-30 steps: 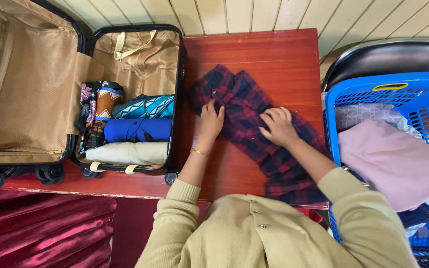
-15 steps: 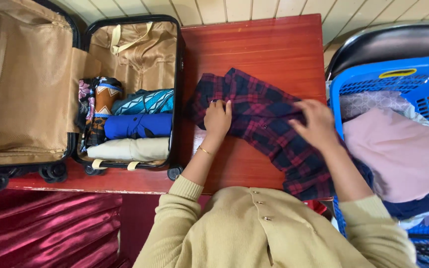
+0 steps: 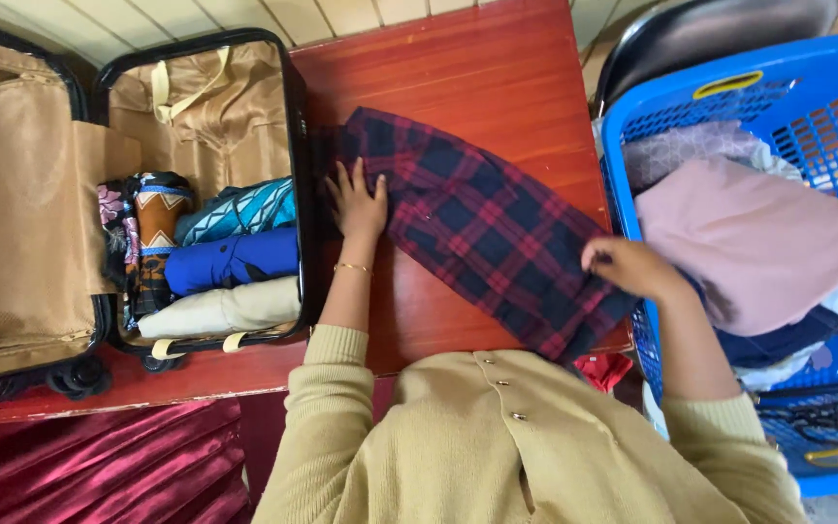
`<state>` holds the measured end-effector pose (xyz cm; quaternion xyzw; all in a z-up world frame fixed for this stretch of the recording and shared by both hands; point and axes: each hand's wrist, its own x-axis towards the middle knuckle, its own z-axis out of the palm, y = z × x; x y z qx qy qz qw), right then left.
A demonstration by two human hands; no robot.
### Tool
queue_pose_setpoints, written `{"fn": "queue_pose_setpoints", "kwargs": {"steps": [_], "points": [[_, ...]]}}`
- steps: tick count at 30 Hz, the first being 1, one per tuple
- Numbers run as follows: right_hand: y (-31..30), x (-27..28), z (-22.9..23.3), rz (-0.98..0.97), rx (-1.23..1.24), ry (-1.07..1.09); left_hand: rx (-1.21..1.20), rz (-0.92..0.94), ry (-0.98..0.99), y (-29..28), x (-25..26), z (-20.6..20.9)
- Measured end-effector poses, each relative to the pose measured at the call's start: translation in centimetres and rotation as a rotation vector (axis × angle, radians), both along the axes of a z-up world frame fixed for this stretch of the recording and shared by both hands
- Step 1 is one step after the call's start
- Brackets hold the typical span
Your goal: The person packs a suitcase by hand, taking a patterned cloth, a plaid shirt, denim pants, and a sweater from a laundry basket. They fold each item on a table and place them into the suitcase one at a time.
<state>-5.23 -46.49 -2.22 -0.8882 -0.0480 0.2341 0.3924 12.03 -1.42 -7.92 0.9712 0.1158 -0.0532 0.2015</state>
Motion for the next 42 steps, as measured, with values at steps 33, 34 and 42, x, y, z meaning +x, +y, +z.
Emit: {"fn": "queue_pose_setpoints", "kwargs": {"steps": [33, 34, 42], "points": [[-19.0, -8.5, -4.0, -0.667, -0.207, -0.578, -0.677, -0.034, -0.3, -0.3, -2.1, -2.4], [-20.3, -9.3, -4.1, -0.738, -0.072, -0.591, -0.856, 0.032, -0.225, -0.1, -2.3, -2.6], [-17.1, -10.6, -2.5, -1.039, -0.817, -0.742, -0.934, 0.149, 0.138, 0.6, -2.0, -1.9]]}}
